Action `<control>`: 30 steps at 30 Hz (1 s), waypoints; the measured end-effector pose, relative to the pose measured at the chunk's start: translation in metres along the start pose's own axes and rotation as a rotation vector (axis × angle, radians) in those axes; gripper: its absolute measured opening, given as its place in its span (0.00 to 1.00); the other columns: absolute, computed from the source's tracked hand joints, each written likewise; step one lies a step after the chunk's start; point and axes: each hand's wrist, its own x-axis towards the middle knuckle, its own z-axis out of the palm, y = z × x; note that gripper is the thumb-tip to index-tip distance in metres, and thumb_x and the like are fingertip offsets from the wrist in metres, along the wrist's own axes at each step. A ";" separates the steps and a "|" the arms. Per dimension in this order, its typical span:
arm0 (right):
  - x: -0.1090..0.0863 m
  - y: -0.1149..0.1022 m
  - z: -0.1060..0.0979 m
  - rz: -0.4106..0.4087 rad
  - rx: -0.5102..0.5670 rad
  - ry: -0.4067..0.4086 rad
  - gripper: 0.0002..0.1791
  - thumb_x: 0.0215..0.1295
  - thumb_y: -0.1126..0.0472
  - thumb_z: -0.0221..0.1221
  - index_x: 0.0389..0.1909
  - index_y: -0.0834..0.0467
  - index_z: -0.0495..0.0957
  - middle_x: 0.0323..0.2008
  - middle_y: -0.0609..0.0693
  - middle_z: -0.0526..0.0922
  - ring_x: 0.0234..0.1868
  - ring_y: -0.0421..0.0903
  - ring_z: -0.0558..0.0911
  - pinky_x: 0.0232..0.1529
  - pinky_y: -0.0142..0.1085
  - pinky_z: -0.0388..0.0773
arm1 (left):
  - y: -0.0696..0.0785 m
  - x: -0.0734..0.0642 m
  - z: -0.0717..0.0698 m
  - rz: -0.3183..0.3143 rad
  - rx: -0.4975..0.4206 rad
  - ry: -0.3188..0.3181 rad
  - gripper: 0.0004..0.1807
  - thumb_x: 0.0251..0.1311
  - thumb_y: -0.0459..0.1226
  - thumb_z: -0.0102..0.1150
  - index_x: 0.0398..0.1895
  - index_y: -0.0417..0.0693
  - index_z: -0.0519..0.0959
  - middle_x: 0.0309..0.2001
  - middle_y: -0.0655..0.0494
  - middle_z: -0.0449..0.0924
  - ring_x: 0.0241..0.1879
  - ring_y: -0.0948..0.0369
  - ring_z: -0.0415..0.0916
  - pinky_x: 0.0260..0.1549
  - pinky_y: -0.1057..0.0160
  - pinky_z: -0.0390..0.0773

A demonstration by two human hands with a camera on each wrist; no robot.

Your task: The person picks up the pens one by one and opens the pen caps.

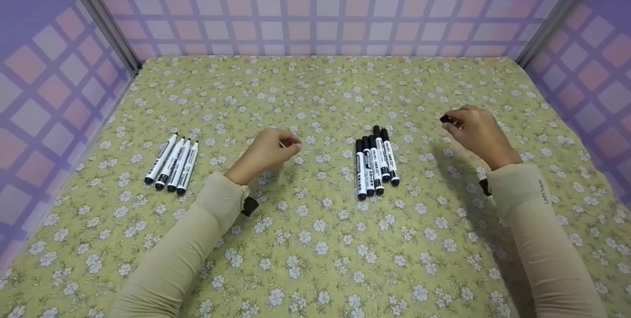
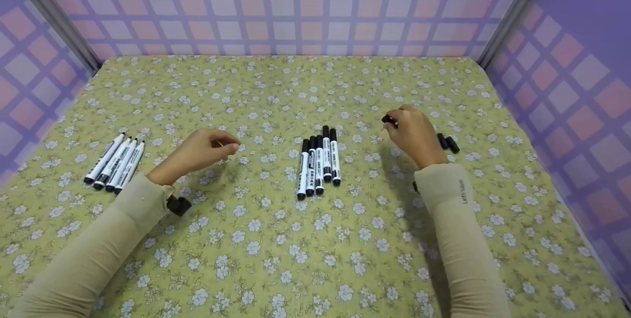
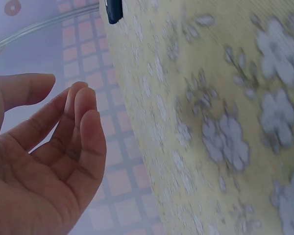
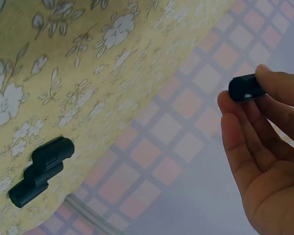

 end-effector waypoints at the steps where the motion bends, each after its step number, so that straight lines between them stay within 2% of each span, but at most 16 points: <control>1: 0.000 0.002 -0.002 0.018 0.008 -0.011 0.16 0.66 0.66 0.58 0.51 0.70 0.78 0.41 0.65 0.80 0.41 0.59 0.81 0.42 0.53 0.78 | 0.002 0.001 0.002 0.006 0.005 -0.005 0.17 0.69 0.42 0.52 0.53 0.43 0.80 0.46 0.49 0.80 0.40 0.55 0.76 0.39 0.57 0.76; 12: -0.002 0.025 -0.009 0.193 0.076 -0.135 0.16 0.68 0.62 0.58 0.52 0.67 0.79 0.42 0.67 0.81 0.39 0.59 0.82 0.40 0.55 0.77 | 0.019 0.014 0.026 0.022 -0.001 -0.054 0.19 0.69 0.42 0.51 0.58 0.43 0.77 0.49 0.50 0.78 0.47 0.54 0.76 0.43 0.56 0.77; 16: -0.003 0.032 -0.010 0.224 0.067 -0.166 0.16 0.68 0.62 0.57 0.52 0.67 0.79 0.42 0.68 0.82 0.39 0.60 0.82 0.40 0.54 0.77 | 0.025 0.019 0.034 0.022 -0.014 -0.070 0.19 0.68 0.41 0.52 0.58 0.43 0.77 0.49 0.50 0.78 0.47 0.55 0.76 0.43 0.57 0.78; 25: -0.005 0.047 -0.010 0.285 0.051 -0.192 0.17 0.66 0.62 0.58 0.51 0.69 0.78 0.43 0.71 0.80 0.30 0.56 0.82 0.25 0.41 0.75 | 0.036 0.028 0.049 0.006 -0.056 -0.115 0.20 0.67 0.41 0.53 0.59 0.44 0.76 0.48 0.51 0.78 0.45 0.57 0.76 0.42 0.61 0.78; 30: -0.004 0.052 -0.008 0.325 0.028 -0.216 0.18 0.66 0.62 0.59 0.52 0.71 0.77 0.44 0.72 0.79 0.29 0.55 0.82 0.24 0.40 0.75 | 0.037 0.035 0.057 -0.022 -0.074 -0.137 0.22 0.67 0.42 0.53 0.61 0.45 0.74 0.49 0.52 0.77 0.44 0.58 0.76 0.42 0.60 0.78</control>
